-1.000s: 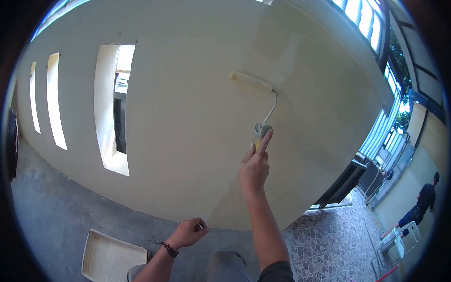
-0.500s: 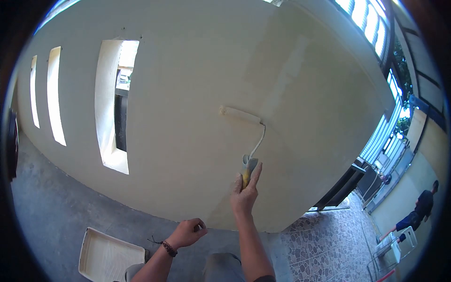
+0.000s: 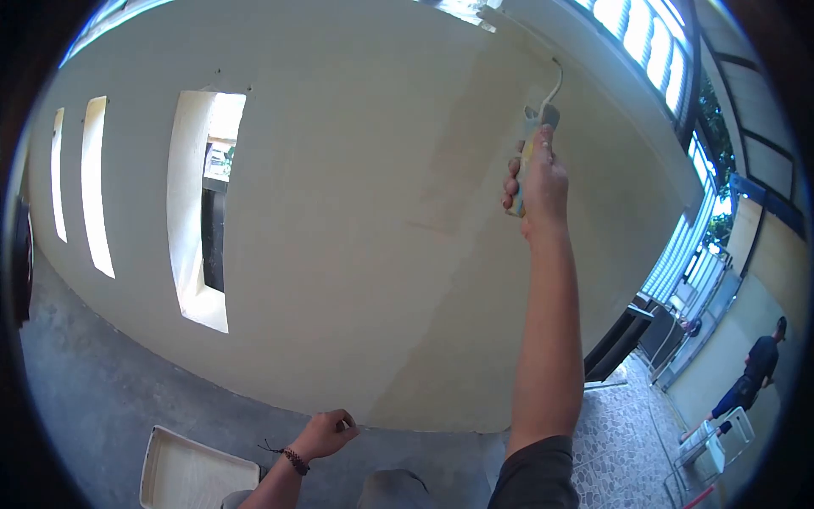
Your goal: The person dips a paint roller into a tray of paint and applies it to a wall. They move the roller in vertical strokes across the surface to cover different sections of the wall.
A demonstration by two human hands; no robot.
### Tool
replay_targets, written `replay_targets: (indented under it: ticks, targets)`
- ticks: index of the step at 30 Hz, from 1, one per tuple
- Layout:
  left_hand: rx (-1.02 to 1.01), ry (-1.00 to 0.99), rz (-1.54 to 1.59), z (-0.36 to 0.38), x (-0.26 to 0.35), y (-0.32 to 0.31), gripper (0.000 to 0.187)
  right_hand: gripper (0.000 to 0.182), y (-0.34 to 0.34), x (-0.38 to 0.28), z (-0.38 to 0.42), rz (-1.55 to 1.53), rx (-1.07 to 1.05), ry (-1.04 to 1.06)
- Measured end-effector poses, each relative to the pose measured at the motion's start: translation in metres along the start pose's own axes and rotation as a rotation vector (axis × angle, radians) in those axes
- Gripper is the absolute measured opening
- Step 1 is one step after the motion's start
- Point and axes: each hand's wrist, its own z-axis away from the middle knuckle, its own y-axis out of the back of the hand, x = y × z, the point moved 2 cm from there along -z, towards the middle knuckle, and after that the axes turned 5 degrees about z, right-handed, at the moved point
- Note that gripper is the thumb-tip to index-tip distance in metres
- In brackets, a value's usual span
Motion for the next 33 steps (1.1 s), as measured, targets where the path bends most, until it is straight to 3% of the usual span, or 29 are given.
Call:
replay_targets:
  ticks: [4, 7, 11, 13, 15, 16, 18, 20, 23, 24, 26, 28, 30, 31, 33]
  targets:
    - [0.009, 0.0, 0.022, -0.002, -0.001, 0.001, 0.031, 0.053, -0.008, 0.003, -0.033, 0.241, 0.064, -0.006]
    - [0.017, -0.007, 0.032, -0.007, 0.002, 0.0, 0.03, 0.052, -0.007, 0.038, -0.009, 0.325, 0.086, -0.029]
    - [0.055, -0.051, 0.061, -0.007, 0.005, -0.003, 0.026, 0.043, -0.008, 0.12, 0.065, 0.557, 0.162, -0.121]
    - [0.051, -0.037, 0.068, -0.007, 0.009, -0.001, 0.026, 0.047, 0.007, 0.218, 0.093, 0.565, 0.215, 0.085]
    - [0.049, -0.025, 0.07, -0.003, 0.011, -0.003, 0.026, 0.046, 0.004, 0.248, 0.128, 0.625, 0.244, 0.136]
    - [0.051, -0.032, 0.065, -0.002, 0.011, -0.003, 0.027, 0.046, 0.0, 0.235, 0.129, 0.622, 0.239, 0.134]
    - [0.058, -0.033, 0.054, -0.002, 0.011, -0.001, 0.027, 0.035, -0.007, 0.199, 0.12, 0.513, 0.241, -0.137]
    - [0.035, -0.032, 0.04, 0.0, 0.01, -0.003, 0.028, 0.037, -0.019, 0.126, 0.102, 0.493, 0.193, -0.282]
    - [0.065, -0.045, 0.006, 0.001, 0.005, -0.005, 0.028, 0.04, -0.022, 0.103, 0.078, 0.512, 0.207, -0.203]
    - [0.064, -0.041, 0.005, 0.001, 0.007, -0.006, 0.028, 0.04, -0.02, 0.116, 0.079, 0.512, 0.205, -0.207]
    - [0.053, -0.031, 0.021, 0.0, 0.009, -0.007, 0.028, 0.034, -0.013, 0.167, 0.094, 0.611, 0.242, -0.005]
    - [0.039, -0.03, 0.013, -0.002, 0.01, -0.01, 0.027, 0.028, -0.014, 0.213, 0.143, 0.629, 0.211, -0.013]
    - [0.028, -0.024, 0.004, -0.002, 0.01, -0.012, 0.027, 0.037, -0.015, 0.27, 0.199, 0.618, 0.254, 0.222]
    - [0.038, -0.059, -0.023, -0.002, 0.011, -0.013, 0.027, 0.037, -0.014, 0.277, 0.22, 0.618, 0.247, 0.215]
    - [0.052, -0.083, -0.048, 0.003, 0.012, -0.015, 0.028, 0.029, -0.014, 0.289, 0.248, 0.627, 0.111, -0.067]
